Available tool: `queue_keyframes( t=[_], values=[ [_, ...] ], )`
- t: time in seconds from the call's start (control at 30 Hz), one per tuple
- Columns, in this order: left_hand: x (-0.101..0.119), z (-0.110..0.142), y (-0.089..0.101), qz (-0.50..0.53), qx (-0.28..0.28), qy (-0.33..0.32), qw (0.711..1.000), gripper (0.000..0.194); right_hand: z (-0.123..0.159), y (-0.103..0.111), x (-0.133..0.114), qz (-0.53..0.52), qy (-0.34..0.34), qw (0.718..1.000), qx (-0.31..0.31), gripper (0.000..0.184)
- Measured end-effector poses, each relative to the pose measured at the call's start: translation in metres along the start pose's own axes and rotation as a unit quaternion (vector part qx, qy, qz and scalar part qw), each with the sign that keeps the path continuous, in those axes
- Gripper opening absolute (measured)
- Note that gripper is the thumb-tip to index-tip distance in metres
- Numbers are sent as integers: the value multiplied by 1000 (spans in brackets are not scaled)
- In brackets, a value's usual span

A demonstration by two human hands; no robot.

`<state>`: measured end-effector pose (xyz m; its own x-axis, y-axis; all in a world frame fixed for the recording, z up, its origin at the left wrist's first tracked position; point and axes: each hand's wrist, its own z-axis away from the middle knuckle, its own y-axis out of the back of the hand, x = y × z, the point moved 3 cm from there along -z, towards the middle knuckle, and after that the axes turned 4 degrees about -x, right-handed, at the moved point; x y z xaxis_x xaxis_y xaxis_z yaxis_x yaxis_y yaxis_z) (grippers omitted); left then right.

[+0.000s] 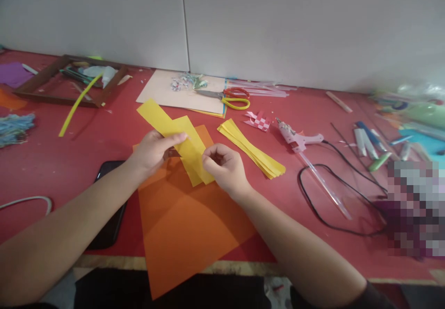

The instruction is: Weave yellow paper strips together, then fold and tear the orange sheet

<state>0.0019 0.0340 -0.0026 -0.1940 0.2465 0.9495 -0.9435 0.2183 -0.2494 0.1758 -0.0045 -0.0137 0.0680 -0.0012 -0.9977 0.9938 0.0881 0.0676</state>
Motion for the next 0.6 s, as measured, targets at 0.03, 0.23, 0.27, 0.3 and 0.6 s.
queue_keyframes(
  t=[0.03,0.23,0.27,0.3,0.6],
  values=[
    [1,-1,2,9,22,-9,1000,33,0,0,1,1,-1,1000,-1,7],
    [5,-6,13,49,129,-64,988,34,0,2,4,-8,-12,1000,-5,5],
    [5,-7,16,60,149,-71,985,35,-1,3,5,-10,-11,1000,-3,5],
    [6,-8,19,70,173,-78,979,34,-1,4,6,-11,-10,1000,-1,5],
    [1,-8,18,16,73,42,996,33,-2,9,11,-97,-5,994,40,12]
  ],
)
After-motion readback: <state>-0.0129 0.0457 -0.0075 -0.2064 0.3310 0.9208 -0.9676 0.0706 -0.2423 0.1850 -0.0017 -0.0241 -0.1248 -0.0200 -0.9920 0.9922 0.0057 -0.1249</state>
